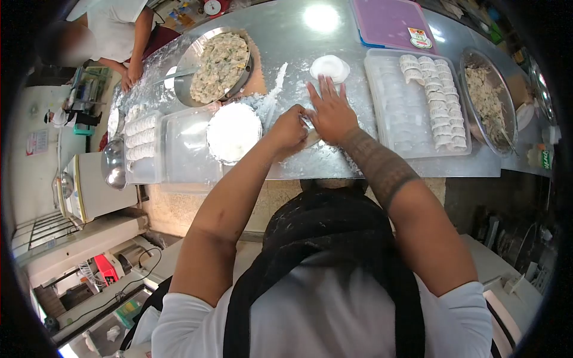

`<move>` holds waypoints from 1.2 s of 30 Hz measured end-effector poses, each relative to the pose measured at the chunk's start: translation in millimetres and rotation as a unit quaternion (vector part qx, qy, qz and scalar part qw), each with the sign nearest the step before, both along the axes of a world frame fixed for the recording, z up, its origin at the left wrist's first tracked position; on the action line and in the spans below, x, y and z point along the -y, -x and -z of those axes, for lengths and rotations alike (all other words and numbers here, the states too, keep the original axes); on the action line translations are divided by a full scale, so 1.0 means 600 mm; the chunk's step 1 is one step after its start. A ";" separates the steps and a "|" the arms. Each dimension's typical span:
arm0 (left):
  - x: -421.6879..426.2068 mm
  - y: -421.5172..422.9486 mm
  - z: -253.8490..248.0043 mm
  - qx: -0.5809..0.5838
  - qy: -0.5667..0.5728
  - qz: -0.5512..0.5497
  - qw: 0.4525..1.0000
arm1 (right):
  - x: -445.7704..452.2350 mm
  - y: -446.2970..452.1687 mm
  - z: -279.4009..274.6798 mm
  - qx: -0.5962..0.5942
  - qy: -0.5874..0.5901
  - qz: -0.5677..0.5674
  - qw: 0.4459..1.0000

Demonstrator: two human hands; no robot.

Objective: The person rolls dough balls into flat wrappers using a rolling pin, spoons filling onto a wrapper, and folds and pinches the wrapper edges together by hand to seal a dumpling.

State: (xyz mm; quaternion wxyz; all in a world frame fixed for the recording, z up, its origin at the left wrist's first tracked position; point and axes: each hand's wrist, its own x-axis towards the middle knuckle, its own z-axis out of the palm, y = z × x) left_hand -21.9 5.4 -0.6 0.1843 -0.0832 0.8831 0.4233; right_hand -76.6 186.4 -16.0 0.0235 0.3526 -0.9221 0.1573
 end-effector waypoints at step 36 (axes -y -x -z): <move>0.011 -0.034 0.037 0.110 -0.148 -0.107 0.977 | -0.143 -0.121 -0.038 0.093 -0.075 -0.091 0.989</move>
